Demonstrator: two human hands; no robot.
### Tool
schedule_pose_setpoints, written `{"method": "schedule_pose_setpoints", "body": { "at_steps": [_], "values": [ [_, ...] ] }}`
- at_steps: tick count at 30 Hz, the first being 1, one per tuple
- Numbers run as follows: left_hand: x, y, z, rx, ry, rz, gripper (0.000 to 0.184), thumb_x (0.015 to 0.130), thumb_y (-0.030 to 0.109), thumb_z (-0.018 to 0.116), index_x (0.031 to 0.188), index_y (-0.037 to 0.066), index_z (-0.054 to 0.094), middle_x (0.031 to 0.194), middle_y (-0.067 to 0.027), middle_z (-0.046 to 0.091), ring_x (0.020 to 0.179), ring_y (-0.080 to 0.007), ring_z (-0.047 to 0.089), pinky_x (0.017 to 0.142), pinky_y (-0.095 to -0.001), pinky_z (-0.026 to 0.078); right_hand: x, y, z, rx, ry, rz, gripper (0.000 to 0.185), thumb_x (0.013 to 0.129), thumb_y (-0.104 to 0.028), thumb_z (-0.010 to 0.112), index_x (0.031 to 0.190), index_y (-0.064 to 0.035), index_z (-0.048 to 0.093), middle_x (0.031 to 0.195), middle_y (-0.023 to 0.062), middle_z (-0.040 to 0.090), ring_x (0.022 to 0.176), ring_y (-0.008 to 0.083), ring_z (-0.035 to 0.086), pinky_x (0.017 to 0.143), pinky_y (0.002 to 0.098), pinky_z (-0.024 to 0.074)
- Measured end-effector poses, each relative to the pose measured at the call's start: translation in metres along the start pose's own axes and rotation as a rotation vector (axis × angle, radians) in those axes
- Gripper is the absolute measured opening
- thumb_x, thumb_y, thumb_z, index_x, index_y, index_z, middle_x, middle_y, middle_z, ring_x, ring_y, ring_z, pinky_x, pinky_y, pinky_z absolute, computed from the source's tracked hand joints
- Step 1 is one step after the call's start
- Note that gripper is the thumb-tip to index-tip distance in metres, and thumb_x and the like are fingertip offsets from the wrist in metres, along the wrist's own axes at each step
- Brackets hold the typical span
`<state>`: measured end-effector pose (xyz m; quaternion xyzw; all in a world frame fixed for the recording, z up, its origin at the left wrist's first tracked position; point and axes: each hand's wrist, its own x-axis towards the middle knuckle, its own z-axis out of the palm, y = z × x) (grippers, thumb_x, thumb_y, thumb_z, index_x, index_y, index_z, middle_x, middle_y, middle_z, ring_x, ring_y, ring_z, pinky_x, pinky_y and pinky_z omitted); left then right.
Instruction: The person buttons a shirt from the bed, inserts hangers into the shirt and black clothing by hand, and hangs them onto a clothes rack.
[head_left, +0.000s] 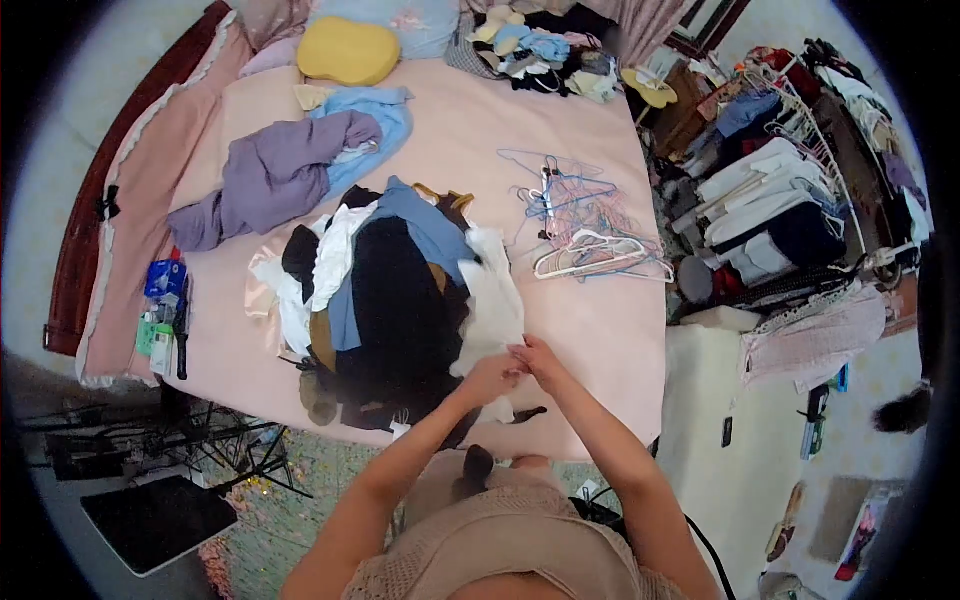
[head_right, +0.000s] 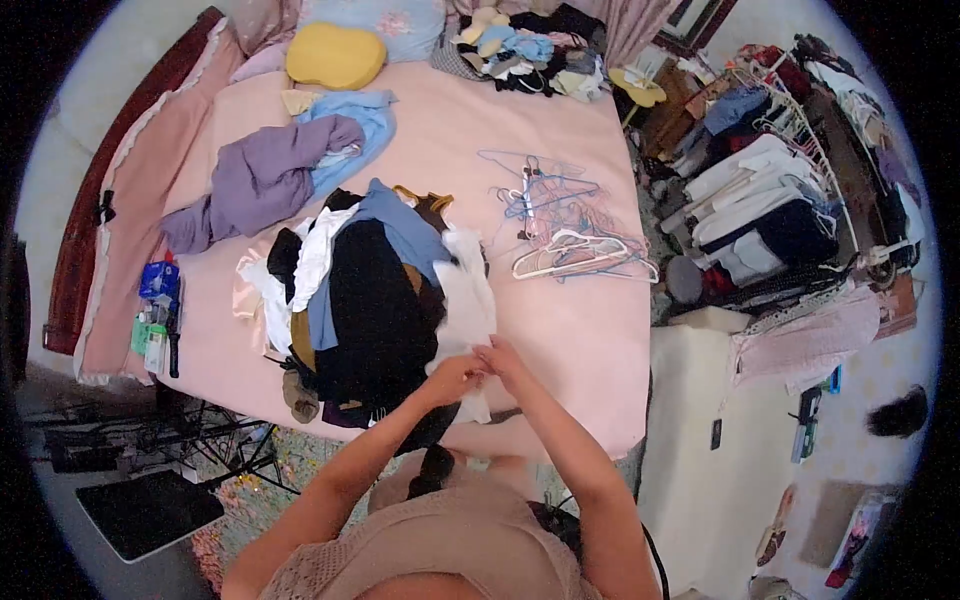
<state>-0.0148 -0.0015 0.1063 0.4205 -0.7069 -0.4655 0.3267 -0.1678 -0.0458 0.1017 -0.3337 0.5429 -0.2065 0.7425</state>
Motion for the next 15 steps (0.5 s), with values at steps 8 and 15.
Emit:
{"method": "schedule_pose_setpoints", "body": {
  "at_steps": [8,15],
  "values": [
    [0.005,0.012,-0.046,0.231,0.249,-0.119,0.056,0.069,0.004,0.061,0.122,0.007,0.044,0.11,-0.0107,0.055,0.097,-0.0271,0.053,0.089,-0.0364,0.04,-0.045,-0.041,-0.026,0.064,-0.028,-0.272,0.029,0.073,-0.003,0.046,0.098,0.0022,0.059,0.084,0.0037,0.062,0.072,0.0108,0.057,0.065,0.0229,0.0455],
    [0.058,0.098,-0.047,0.506,-0.257,0.191,0.079,0.067,0.011,0.069,0.134,0.011,0.028,0.116,-0.0135,0.052,0.111,-0.0289,0.047,0.098,-0.0397,0.032,-0.158,-0.121,-0.041,0.253,-0.073,-0.448,0.028,0.071,-0.003,0.046,0.095,0.0044,0.058,0.087,0.0071,0.062,0.074,0.0143,0.06,0.072,0.0255,0.0482]
  ]
}}
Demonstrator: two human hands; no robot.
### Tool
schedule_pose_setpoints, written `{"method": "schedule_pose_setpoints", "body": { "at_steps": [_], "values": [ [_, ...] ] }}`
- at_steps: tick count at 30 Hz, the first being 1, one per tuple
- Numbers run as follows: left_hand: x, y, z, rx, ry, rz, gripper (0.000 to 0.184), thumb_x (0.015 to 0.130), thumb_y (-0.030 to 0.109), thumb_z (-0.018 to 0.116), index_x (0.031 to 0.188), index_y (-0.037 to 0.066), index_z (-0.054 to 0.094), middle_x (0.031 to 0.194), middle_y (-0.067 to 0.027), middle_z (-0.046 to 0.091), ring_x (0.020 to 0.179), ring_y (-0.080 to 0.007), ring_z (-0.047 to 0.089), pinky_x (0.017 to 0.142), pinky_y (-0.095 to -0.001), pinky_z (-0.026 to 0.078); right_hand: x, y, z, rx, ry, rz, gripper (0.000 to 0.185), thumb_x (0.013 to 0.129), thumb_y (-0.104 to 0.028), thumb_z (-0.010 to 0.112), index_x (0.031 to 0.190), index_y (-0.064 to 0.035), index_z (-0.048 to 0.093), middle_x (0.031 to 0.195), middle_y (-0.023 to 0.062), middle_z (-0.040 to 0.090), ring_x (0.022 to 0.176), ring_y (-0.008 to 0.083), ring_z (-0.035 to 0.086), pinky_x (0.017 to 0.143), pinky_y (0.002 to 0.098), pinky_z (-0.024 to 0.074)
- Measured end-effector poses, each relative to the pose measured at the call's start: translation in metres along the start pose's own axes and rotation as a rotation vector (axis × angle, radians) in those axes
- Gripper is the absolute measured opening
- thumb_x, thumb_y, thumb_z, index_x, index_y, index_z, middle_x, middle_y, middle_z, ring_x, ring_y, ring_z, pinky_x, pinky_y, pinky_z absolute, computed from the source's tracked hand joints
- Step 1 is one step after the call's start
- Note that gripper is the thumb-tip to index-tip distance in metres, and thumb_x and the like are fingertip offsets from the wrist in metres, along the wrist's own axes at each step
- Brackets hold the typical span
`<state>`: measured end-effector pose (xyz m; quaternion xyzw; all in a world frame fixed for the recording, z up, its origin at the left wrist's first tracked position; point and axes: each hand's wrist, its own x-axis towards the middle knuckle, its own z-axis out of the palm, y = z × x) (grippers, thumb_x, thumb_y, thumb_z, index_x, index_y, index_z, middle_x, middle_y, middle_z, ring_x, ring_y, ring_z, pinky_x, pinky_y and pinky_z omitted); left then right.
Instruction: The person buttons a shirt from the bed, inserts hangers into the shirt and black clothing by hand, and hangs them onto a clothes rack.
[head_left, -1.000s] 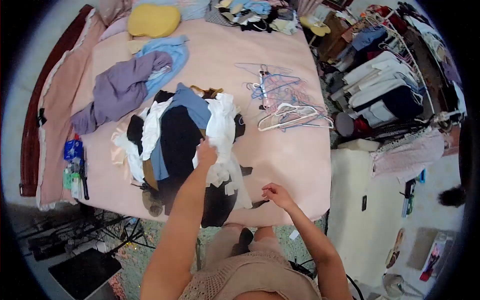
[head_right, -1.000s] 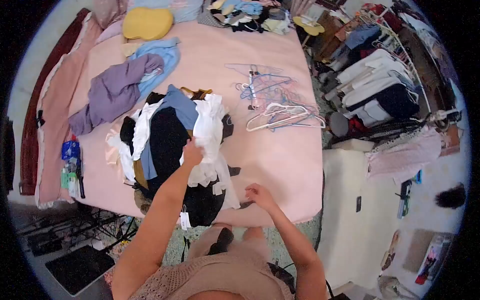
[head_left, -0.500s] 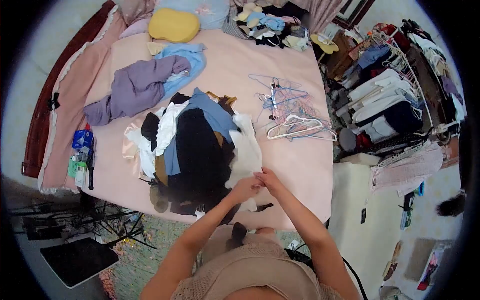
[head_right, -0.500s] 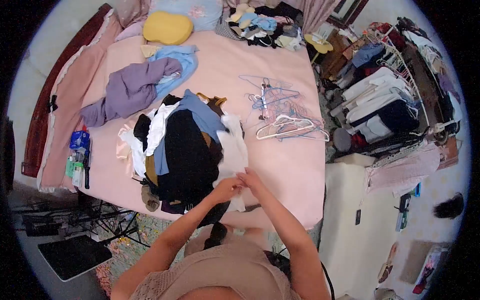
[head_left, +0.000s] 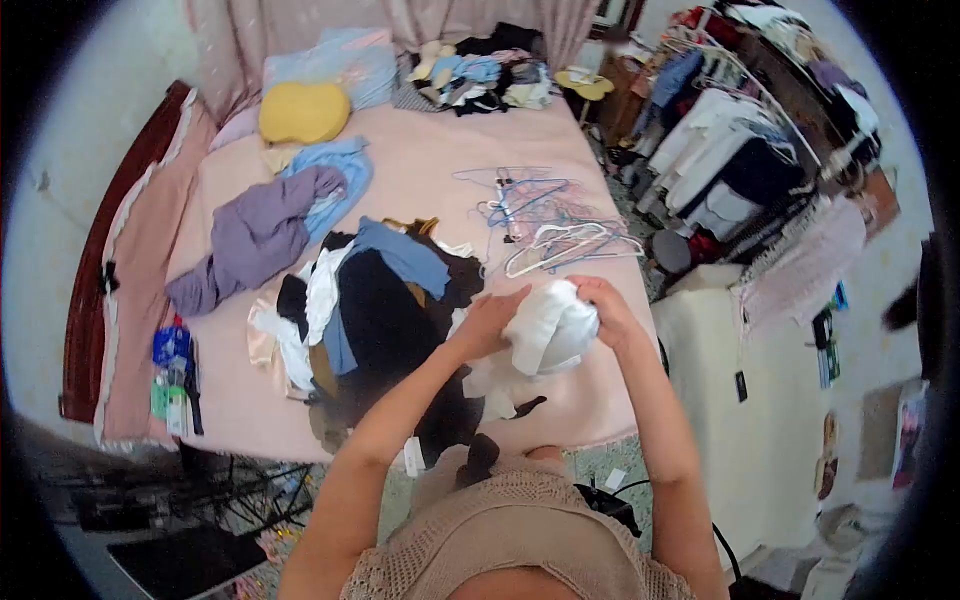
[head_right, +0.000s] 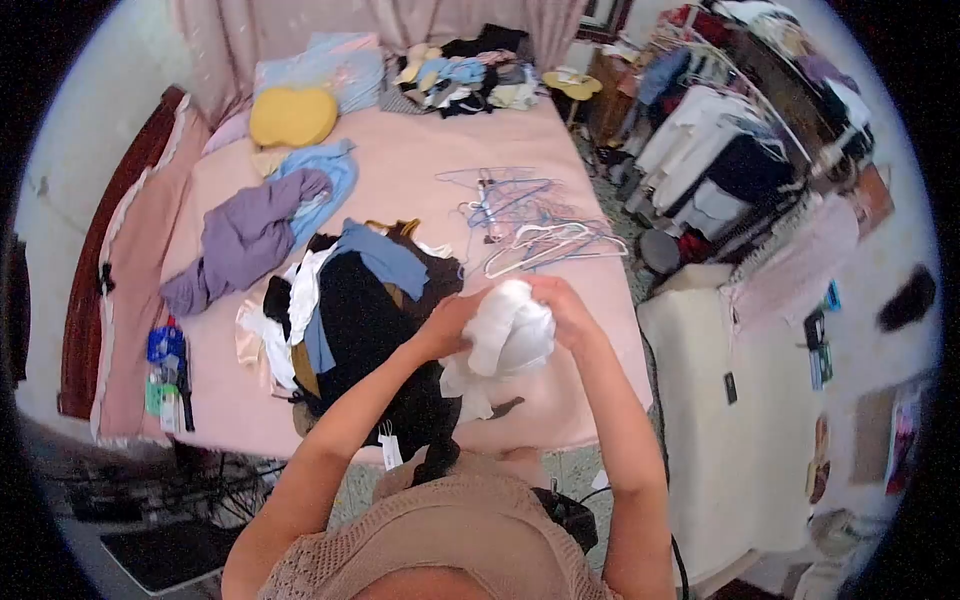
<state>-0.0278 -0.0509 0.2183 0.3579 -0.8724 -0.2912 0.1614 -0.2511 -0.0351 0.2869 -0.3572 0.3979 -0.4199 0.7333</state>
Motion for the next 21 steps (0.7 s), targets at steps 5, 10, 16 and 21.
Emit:
{"method": "schedule_pose_setpoints", "body": {
  "at_steps": [5,10,16,21],
  "values": [
    [0.041,0.026,-0.036,-0.47,0.237,-0.005,0.031,0.078,0.004,0.059,0.108,0.005,0.05,0.098,-0.0087,0.06,0.096,-0.0184,0.056,0.083,-0.0277,0.042,-0.037,-0.03,-0.032,-0.005,0.323,-0.266,0.033,0.072,-0.007,0.045,0.101,0.0046,0.057,0.088,0.0061,0.061,0.08,0.014,0.057,0.075,0.0254,0.0454],
    [0.072,0.062,-0.079,-0.634,0.211,0.053,0.017,0.077,0.007,0.054,0.093,0.003,0.057,0.085,-0.0055,0.06,0.077,-0.014,0.056,0.07,-0.0261,0.043,-0.047,-0.021,-0.046,-0.503,0.605,-0.351,0.026,0.078,-0.01,0.052,0.101,-0.0005,0.058,0.089,0.0037,0.06,0.081,0.0103,0.055,0.076,0.0232,0.0425],
    [0.081,0.091,-0.085,-0.695,0.153,-0.034,0.017,0.074,0.013,0.055,0.085,0.001,0.06,0.077,-0.0069,0.061,0.07,-0.0146,0.056,0.066,-0.0267,0.044,-0.044,-0.027,0.026,-0.858,0.416,-0.651,0.039,0.073,-0.023,0.067,0.103,-0.0023,0.053,0.088,0.0061,0.056,0.079,0.015,0.055,0.07,0.028,0.0452],
    [0.081,0.087,-0.09,-0.553,0.237,0.015,0.019,0.072,0.013,0.057,0.087,0.001,0.061,0.077,-0.0092,0.062,0.07,-0.0176,0.059,0.065,-0.0284,0.045,-0.02,-0.014,0.037,-1.103,0.6,-0.769,0.043,0.068,-0.02,0.067,0.105,-0.0039,0.053,0.09,0.0115,0.057,0.075,0.0254,0.057,0.067,0.0343,0.0456]
  ]
}}
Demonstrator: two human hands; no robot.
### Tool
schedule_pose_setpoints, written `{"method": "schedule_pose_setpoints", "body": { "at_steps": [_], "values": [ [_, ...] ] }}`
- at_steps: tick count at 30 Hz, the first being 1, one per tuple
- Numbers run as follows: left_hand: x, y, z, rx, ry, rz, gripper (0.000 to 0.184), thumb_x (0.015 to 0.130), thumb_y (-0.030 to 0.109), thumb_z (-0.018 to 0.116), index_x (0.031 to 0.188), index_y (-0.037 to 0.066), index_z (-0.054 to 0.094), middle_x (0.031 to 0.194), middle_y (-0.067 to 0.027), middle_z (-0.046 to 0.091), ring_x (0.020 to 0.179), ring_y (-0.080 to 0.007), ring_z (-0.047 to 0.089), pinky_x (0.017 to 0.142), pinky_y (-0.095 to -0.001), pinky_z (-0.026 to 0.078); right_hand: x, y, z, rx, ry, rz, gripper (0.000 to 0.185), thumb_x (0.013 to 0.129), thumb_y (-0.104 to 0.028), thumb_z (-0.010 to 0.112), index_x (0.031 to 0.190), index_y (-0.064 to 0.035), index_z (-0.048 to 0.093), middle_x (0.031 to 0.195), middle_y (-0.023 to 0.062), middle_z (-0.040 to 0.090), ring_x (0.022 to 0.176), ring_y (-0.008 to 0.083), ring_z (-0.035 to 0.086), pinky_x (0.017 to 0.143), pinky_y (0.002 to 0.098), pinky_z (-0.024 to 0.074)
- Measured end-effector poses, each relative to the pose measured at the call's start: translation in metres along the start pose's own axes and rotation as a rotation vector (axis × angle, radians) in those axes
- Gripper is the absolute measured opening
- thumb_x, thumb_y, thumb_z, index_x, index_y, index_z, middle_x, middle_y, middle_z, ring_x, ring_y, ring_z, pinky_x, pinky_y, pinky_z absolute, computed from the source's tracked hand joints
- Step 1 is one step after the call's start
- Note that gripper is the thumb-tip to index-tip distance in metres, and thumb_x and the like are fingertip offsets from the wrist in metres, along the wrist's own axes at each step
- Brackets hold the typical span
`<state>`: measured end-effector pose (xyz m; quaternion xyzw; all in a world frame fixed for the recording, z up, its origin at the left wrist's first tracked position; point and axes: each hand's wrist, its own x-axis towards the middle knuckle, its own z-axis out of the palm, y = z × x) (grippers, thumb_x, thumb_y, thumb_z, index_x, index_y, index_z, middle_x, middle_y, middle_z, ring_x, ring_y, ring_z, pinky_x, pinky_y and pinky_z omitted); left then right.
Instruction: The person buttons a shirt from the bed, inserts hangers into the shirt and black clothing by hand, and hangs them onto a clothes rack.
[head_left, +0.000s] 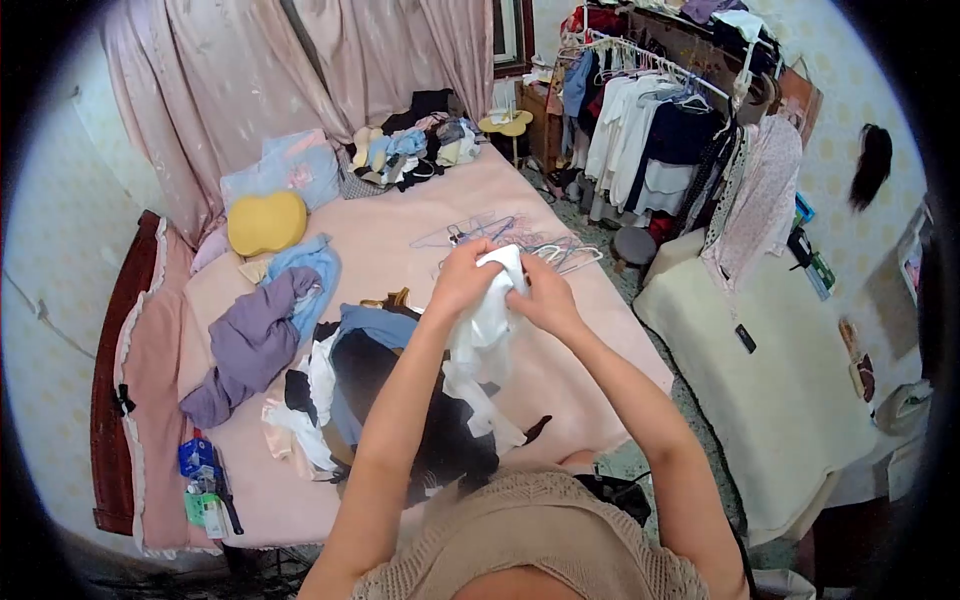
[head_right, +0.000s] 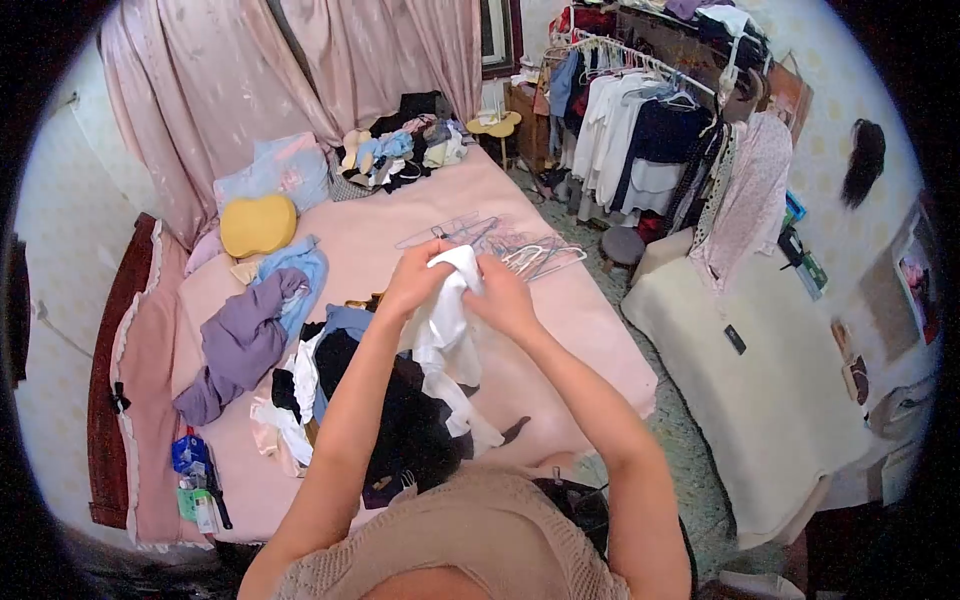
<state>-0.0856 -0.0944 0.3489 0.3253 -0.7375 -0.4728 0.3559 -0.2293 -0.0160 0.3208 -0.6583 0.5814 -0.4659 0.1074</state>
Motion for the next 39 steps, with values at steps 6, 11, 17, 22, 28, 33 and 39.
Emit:
{"method": "schedule_pose_setpoints", "body": {
  "at_steps": [6,11,17,22,28,33,39],
  "values": [
    [-0.006,0.013,-0.034,0.661,0.315,0.058,0.01,0.072,0.01,0.062,0.082,0.01,0.064,0.08,-0.0084,0.063,0.071,-0.0225,0.061,0.063,-0.0313,0.046,0.025,0.019,-0.029,-0.013,0.099,0.2,0.023,0.073,-0.016,0.057,0.093,-0.0066,0.061,0.081,0.0165,0.062,0.076,0.0317,0.06,0.068,0.0381,0.0462],
    [-0.006,0.011,-0.04,0.78,0.428,0.129,0.01,0.069,0.008,0.063,0.078,0.011,0.062,0.079,-0.0058,0.059,0.072,-0.0249,0.059,0.061,-0.0354,0.046,0.036,0.035,-0.045,0.203,0.057,0.221,0.018,0.078,-0.017,0.053,0.089,-0.0038,0.059,0.072,0.0034,0.058,0.067,0.013,0.053,0.062,0.0278,0.0426],
    [0.003,0.002,-0.045,0.573,0.278,0.147,0.014,0.068,0.008,0.064,0.081,0.008,0.061,0.074,-0.008,0.062,0.068,-0.024,0.06,0.061,-0.0331,0.046,0.03,0.03,-0.06,0.174,-0.132,0.344,0.032,0.072,-0.029,0.066,0.088,-0.0045,0.054,0.075,0.0042,0.058,0.071,0.0154,0.055,0.065,0.0286,0.0431],
    [0.008,-0.002,-0.046,0.305,0.194,0.03,0.013,0.072,0.011,0.064,0.081,0.003,0.059,0.071,-0.0105,0.063,0.065,-0.0192,0.06,0.06,-0.0291,0.045,0.02,0.013,-0.068,-0.407,-0.175,0.16,0.043,0.061,-0.02,0.07,0.092,-0.0075,0.043,0.08,0.0189,0.059,0.08,0.0346,0.058,0.068,0.0389,0.0444],
    [0.013,-0.015,-0.057,0.09,0.027,0.016,0.013,0.076,0.013,0.064,0.079,0.0,0.06,0.069,-0.002,0.06,0.063,-0.0091,0.052,0.058,-0.0231,0.042,0.02,0.026,-0.074,-0.331,-0.103,0.038,0.036,0.061,-0.016,0.065,0.089,-0.0039,0.045,0.078,0.0149,0.059,0.072,0.0291,0.058,0.063,0.0366,0.0446],
    [0.011,-0.013,-0.061,-0.037,-0.025,-0.08,0.017,0.081,0.016,0.061,0.078,0.0,0.061,0.068,0.0022,0.056,0.062,-0.0061,0.046,0.059,-0.0211,0.039,0.026,0.031,-0.083,-0.12,-0.303,0.21,0.022,0.065,-0.016,0.06,0.079,0.0013,0.06,0.068,0.0098,0.055,0.063,0.019,0.053,0.062,0.0294,0.0429],
    [0.008,-0.012,-0.064,0.079,-0.058,-0.033,0.022,0.085,0.022,0.057,0.082,0.001,0.061,0.073,0.0007,0.059,0.068,-0.0072,0.049,0.062,-0.0226,0.04,0.029,0.084,-0.069,0.134,-0.352,0.479,0.019,0.073,-0.013,0.054,0.078,0.002,0.062,0.069,0.0005,0.054,0.067,0.0091,0.049,0.059,0.0236,0.0392]
  ]
}}
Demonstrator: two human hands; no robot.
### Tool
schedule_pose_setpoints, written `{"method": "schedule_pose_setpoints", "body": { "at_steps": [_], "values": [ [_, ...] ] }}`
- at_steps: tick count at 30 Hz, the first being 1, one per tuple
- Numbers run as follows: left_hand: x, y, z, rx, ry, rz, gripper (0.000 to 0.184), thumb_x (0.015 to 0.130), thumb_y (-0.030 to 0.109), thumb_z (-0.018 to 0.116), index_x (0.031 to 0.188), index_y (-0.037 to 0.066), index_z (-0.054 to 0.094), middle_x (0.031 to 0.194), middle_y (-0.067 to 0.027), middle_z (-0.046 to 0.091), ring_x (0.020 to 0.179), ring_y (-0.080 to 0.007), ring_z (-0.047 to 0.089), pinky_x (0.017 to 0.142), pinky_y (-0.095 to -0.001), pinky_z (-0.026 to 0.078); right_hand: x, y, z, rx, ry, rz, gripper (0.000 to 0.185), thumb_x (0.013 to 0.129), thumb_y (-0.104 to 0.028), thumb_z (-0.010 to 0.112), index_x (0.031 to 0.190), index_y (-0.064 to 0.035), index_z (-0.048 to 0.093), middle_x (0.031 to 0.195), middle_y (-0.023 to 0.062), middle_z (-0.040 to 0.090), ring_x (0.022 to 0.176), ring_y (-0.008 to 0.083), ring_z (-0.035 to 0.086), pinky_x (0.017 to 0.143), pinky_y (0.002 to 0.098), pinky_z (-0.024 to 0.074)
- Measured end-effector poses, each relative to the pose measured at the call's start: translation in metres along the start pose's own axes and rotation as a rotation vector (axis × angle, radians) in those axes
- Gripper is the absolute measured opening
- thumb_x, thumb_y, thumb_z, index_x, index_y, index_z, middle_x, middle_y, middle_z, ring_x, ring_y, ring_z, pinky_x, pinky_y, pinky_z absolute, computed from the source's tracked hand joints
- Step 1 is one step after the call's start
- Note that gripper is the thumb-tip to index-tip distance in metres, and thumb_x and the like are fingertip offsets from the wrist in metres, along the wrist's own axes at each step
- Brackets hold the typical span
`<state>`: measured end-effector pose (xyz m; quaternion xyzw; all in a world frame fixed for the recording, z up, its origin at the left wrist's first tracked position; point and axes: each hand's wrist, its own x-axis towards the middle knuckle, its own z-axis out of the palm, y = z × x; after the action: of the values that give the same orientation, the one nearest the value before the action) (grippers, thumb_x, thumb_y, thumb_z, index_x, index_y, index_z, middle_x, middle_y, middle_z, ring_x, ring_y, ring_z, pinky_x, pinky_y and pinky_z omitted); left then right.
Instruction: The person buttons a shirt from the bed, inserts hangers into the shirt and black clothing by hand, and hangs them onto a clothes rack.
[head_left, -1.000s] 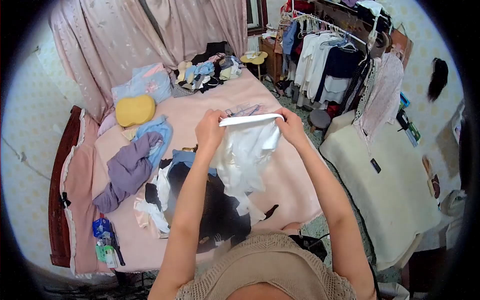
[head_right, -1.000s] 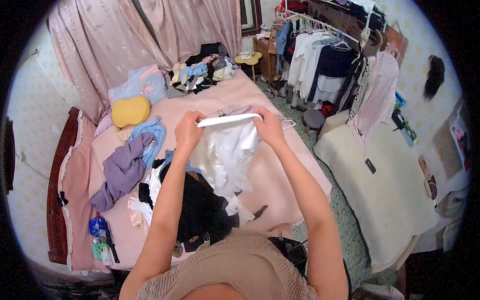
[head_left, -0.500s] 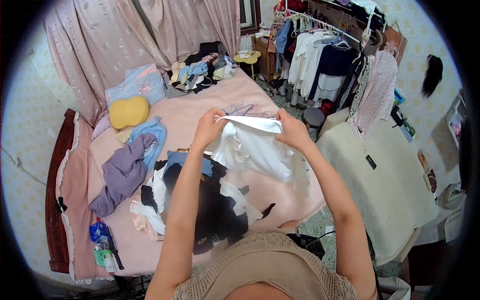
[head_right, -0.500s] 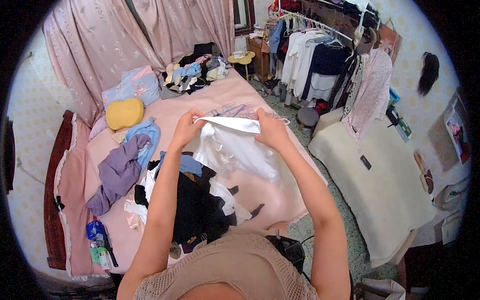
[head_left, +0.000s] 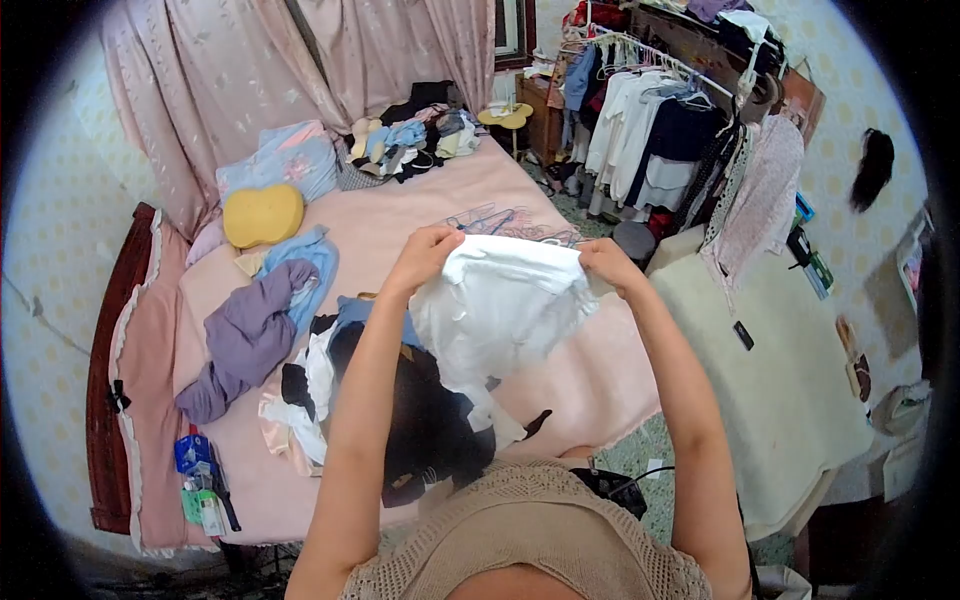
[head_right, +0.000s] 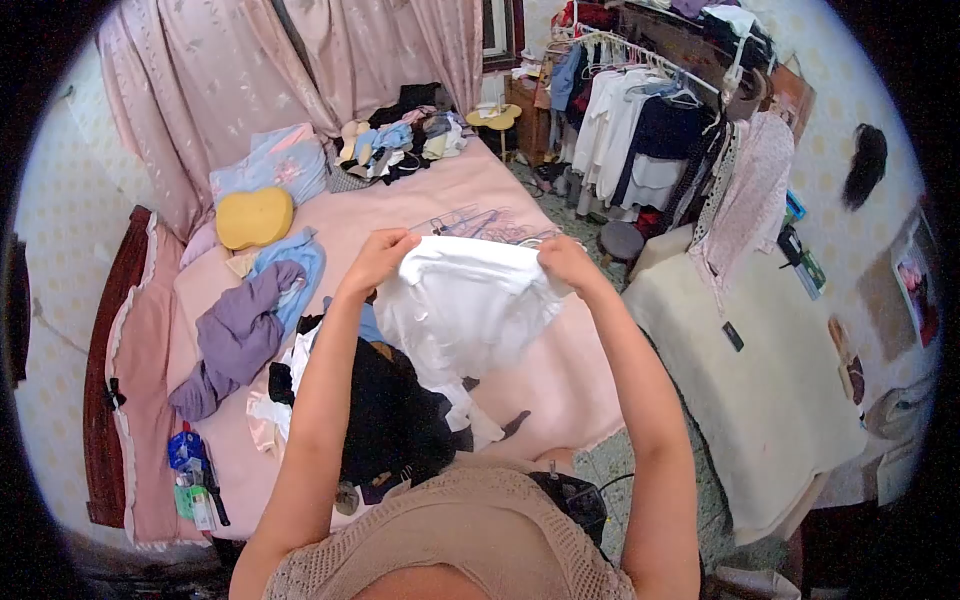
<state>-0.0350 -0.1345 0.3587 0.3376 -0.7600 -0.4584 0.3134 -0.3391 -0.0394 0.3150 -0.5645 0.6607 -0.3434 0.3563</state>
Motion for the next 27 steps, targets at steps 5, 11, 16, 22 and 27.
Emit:
{"method": "schedule_pose_setpoints", "body": {
  "at_steps": [5,11,16,22,27],
  "values": [
    [-0.011,0.006,0.005,0.319,0.012,0.126,0.02,0.083,0.023,0.059,0.091,0.006,0.062,0.077,-0.0053,0.061,0.074,-0.0153,0.057,0.065,-0.0275,0.044,0.004,-0.003,0.01,0.049,0.137,-0.128,0.017,0.081,-0.013,0.045,0.073,0.0002,0.052,0.066,0.0013,0.052,0.065,0.0112,0.047,0.059,0.0258,0.0382],
    [-0.015,-0.017,0.002,1.039,0.014,0.302,0.015,0.075,0.015,0.058,0.087,0.006,0.06,0.083,-0.0123,0.059,0.077,-0.0311,0.06,0.065,-0.0401,0.048,-0.03,-0.062,0.021,-0.478,0.13,-0.311,0.025,0.078,-0.025,0.052,0.071,-0.0016,0.055,0.072,0.0186,0.059,0.072,0.0354,0.058,0.067,0.041,0.044],
    [-0.017,-0.026,-0.004,1.038,0.267,0.212,0.014,0.072,0.008,0.055,0.085,0.007,0.06,0.081,-0.0131,0.061,0.07,-0.0317,0.06,0.062,-0.0413,0.049,-0.021,-0.044,0.034,-0.906,0.378,-0.382,0.012,0.071,-0.013,0.056,0.076,-0.0035,0.06,0.071,0.0166,0.061,0.066,0.0308,0.062,0.058,0.0416,0.0494],
    [-0.043,-0.049,0.014,0.943,0.308,-0.054,0.023,0.074,0.007,0.054,0.095,0.01,0.061,0.076,-0.0158,0.062,0.073,-0.0329,0.061,0.065,-0.0419,0.048,-0.037,-0.01,0.033,-0.835,0.465,-0.251,0.01,0.073,-0.013,0.055,0.075,-0.0037,0.059,0.069,0.0175,0.06,0.065,0.0335,0.061,0.059,0.0432,0.0489],
    [-0.077,-0.096,0.052,0.701,0.067,-0.311,0.04,0.073,0.003,0.051,0.112,0.011,0.057,0.092,-0.0222,0.061,0.087,-0.0365,0.059,0.076,-0.0435,0.047,-0.071,0.063,0.033,-0.534,0.109,-0.078,0.025,0.076,-0.011,0.051,0.098,-0.0036,0.06,0.075,0.0217,0.061,0.066,0.0347,0.061,0.06,0.0431,0.0502]
  ]
}}
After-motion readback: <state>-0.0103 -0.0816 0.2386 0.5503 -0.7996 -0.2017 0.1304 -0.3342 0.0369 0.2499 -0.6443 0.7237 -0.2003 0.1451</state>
